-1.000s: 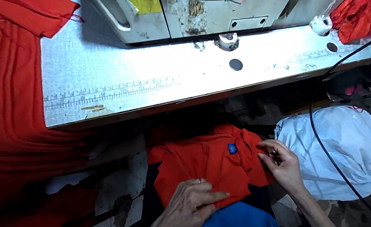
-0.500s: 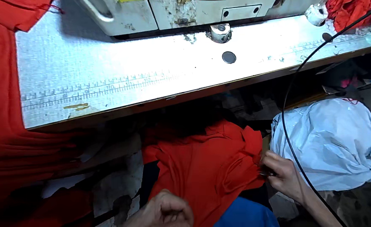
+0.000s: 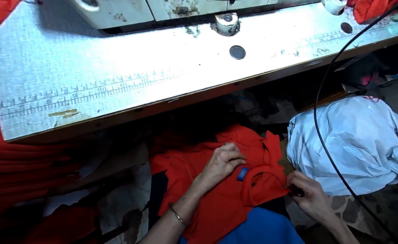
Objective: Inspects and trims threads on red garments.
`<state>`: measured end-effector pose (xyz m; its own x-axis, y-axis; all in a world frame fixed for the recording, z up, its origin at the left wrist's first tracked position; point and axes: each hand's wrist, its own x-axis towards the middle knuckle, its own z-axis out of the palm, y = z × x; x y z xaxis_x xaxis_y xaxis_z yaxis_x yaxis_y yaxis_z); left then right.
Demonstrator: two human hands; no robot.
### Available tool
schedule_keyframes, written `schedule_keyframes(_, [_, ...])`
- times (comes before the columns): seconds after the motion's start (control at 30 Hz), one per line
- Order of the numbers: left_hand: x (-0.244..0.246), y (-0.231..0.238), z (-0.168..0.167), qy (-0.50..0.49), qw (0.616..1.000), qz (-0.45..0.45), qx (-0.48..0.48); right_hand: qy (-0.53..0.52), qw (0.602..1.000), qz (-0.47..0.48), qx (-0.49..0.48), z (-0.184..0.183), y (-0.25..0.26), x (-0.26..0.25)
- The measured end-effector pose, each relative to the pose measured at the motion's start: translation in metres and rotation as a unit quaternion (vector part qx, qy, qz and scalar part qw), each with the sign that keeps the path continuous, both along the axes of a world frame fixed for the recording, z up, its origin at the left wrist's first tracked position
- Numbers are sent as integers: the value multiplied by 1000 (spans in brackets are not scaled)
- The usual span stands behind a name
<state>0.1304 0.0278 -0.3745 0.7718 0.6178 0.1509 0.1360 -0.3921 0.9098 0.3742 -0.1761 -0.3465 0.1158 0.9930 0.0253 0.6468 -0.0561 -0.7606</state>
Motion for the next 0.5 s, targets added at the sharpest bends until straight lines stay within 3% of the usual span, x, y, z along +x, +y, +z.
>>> schedule_keyframes(0.1, [-18, 15, 16, -4, 996, 76, -35, -10, 1000, -13, -11, -6, -4, 2])
schedule_keyframes(0.2, [-69, 35, 30, 87, 979, 186, -5, 3, 999, -37, -23, -5, -6, 9])
schedule_keyframes(0.37, [-192, 30, 33, 332, 896, 263, 136, -9, 997, -61, -50, -2, -9, 14])
schedule_keyframes(0.43, [-220, 20, 35, 416, 855, 289, 113, 0, 997, -66, -40, 0, -8, 13])
schedule_keyframes(0.5, [-215, 13, 47, 456, 829, 317, 64, 25, 997, -60, -44, 4, -4, 13])
